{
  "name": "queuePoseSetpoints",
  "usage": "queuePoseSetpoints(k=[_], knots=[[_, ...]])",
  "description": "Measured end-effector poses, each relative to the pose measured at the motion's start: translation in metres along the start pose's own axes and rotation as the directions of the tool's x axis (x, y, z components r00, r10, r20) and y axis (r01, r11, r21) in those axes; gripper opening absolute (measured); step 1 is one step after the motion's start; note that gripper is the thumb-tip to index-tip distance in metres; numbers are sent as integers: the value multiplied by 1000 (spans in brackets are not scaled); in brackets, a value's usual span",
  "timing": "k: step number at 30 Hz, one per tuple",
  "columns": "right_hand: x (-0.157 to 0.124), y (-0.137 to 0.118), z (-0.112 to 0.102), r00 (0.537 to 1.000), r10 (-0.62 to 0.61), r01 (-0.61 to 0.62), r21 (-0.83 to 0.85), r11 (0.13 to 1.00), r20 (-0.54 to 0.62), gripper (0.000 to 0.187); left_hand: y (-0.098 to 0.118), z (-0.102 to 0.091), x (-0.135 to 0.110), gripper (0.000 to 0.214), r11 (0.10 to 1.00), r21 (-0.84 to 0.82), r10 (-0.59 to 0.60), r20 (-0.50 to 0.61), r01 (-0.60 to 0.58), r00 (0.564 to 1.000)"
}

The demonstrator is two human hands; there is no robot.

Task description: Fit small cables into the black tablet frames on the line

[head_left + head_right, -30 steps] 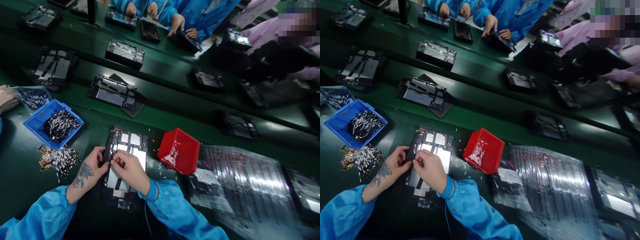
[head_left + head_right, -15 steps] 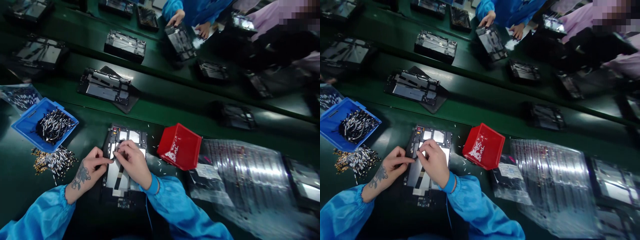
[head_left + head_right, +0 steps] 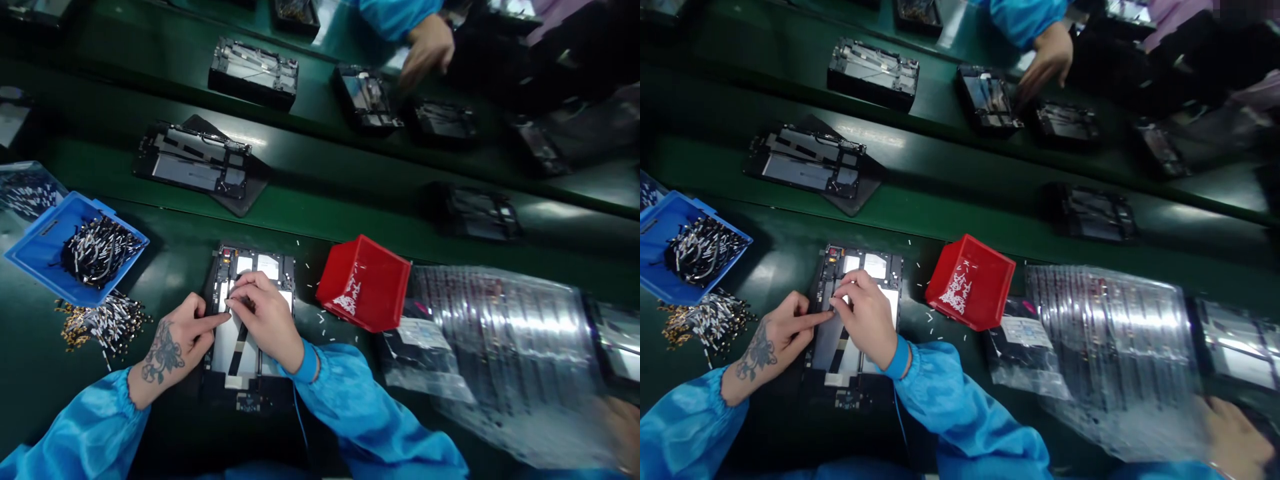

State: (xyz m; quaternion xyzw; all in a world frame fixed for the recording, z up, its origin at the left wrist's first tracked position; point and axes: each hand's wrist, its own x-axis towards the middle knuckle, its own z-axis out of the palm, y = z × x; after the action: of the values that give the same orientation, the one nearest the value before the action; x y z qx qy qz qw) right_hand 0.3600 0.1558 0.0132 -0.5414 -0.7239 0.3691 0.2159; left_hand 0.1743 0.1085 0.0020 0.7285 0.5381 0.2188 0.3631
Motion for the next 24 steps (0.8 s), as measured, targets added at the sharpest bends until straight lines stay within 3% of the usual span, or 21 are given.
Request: queuePoseSetpoints(k=[9,13,18,21,24], knots=[[1,-2,-1,1000,18,-19,-86,996,-18,11,0,1,-1,42,998,51,-22,17,22,1000],[3,-3,-1,999,34,-40,-172,984,-34,21,2,1,-1,42,999,41,-5,-9,6,1000],[16,-2,-3,996,-28,-1,-337,942,-83,29,1,0,1,42,999,50,7,2,-7,1000],[28,-1,-14,992,-69,18,-434,901,-104,36,0,0,0,42,997,73,14,-3,-14,1000],[49,0,-39,996,-76,50,-384,922,-52,39,6,3,-14,41,978,210,1,-46,9,999]])
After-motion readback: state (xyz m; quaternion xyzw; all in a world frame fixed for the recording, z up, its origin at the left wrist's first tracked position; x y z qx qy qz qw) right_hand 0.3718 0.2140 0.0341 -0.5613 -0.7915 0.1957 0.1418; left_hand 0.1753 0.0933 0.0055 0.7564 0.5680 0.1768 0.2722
